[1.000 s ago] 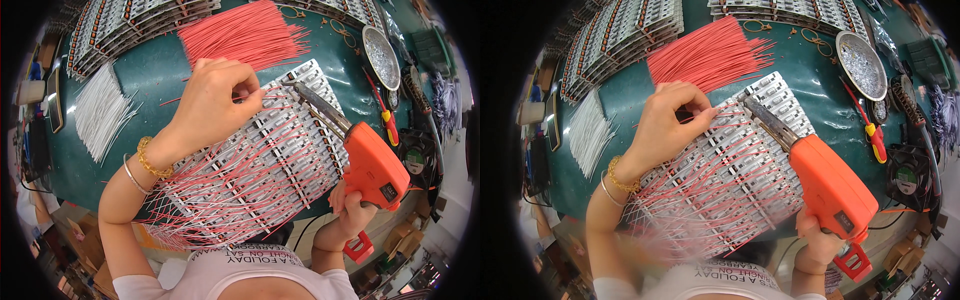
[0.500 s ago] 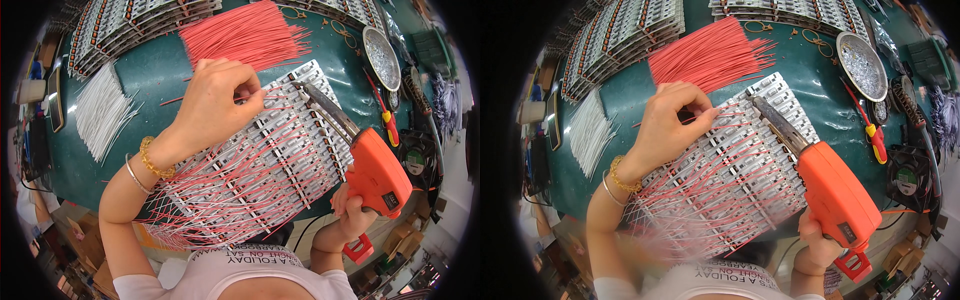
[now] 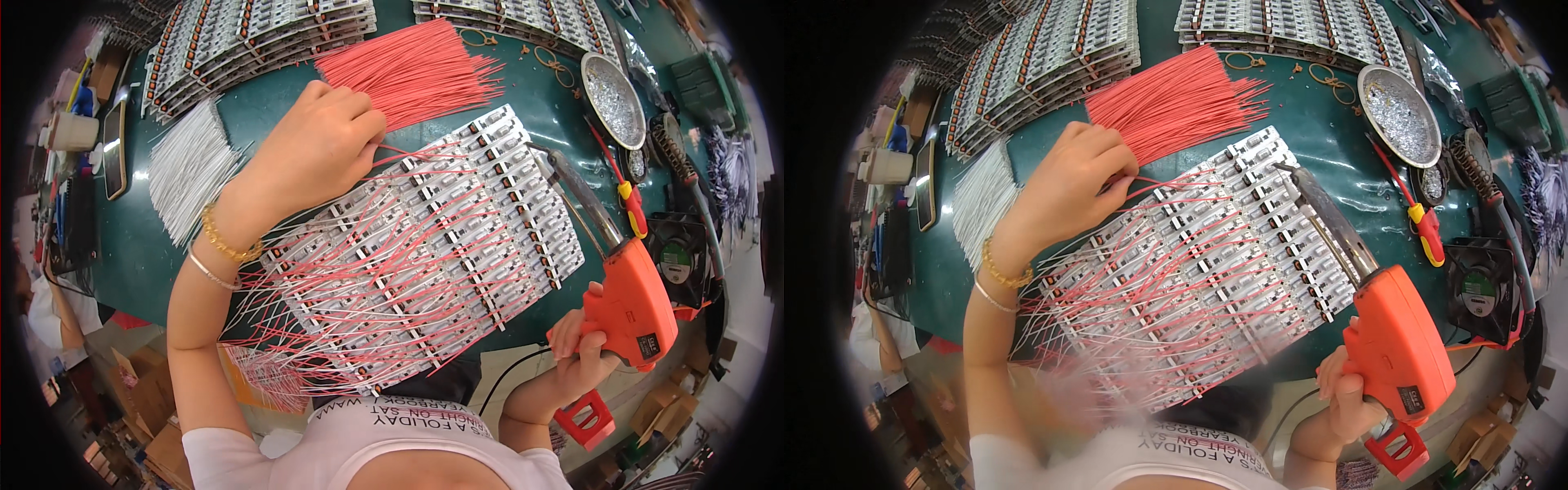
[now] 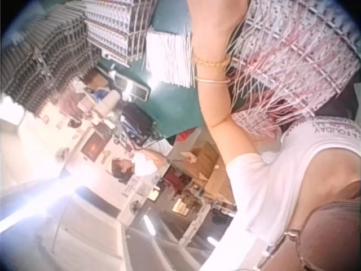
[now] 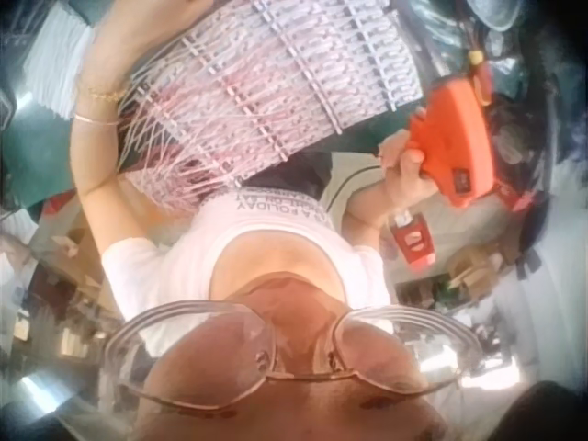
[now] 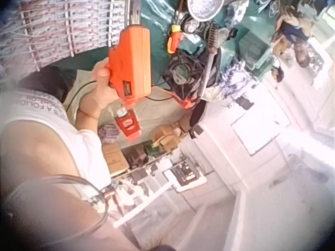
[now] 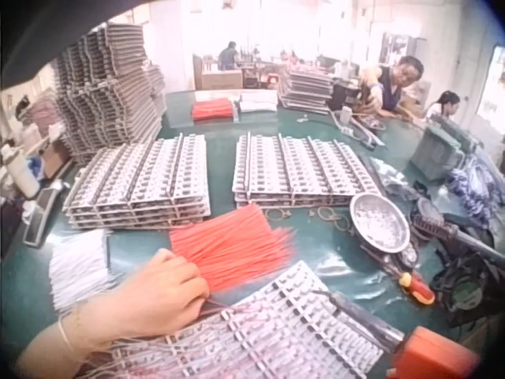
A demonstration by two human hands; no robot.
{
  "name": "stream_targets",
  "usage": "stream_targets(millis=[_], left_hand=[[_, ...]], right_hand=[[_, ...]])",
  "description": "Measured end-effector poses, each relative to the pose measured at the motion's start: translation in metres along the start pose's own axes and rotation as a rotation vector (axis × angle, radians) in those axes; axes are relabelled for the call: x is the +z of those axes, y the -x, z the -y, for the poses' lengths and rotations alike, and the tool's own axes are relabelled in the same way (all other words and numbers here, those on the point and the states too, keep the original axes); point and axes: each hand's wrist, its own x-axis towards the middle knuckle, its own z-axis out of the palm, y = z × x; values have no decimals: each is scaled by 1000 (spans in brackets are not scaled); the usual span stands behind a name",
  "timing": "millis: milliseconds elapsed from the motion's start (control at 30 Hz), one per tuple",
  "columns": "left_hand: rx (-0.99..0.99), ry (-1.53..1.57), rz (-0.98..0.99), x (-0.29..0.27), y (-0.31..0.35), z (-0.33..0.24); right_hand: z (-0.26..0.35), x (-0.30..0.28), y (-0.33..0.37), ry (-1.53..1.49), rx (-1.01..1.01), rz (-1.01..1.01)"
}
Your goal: The person uses a soldering iron to attach red and white wires to a grid of electronic components on a workbench. They repeatedly pick up individual wires, position them on the component terminals, and apply the soldering iron to secure the connections. The process is performed one wire at a time in a repetitive sequence.
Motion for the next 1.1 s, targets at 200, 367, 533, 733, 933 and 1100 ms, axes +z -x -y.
stream_targets(millis=[200, 367, 533, 733, 933, 1100], left_hand=[[7, -310, -186, 19, -14, 14], [-182, -362, -142, -21, 23, 6], [-457, -446, -39, -62, 119, 25], [-521, -371, -77, -56, 135, 34], [-521, -311, -327, -58, 128, 24], [-672, 158, -338, -64, 114, 12]], right_hand=[[1, -3, 9, 4, -51, 7], [-2, -9, 20, -46, -36, -15], [-1, -10, 23, -59, -24, -24], [-1, -16, 16, 39, -152, -49], [31, -34, -12, 188, -444, -194], [19, -35, -87, 504, -34, -425]])
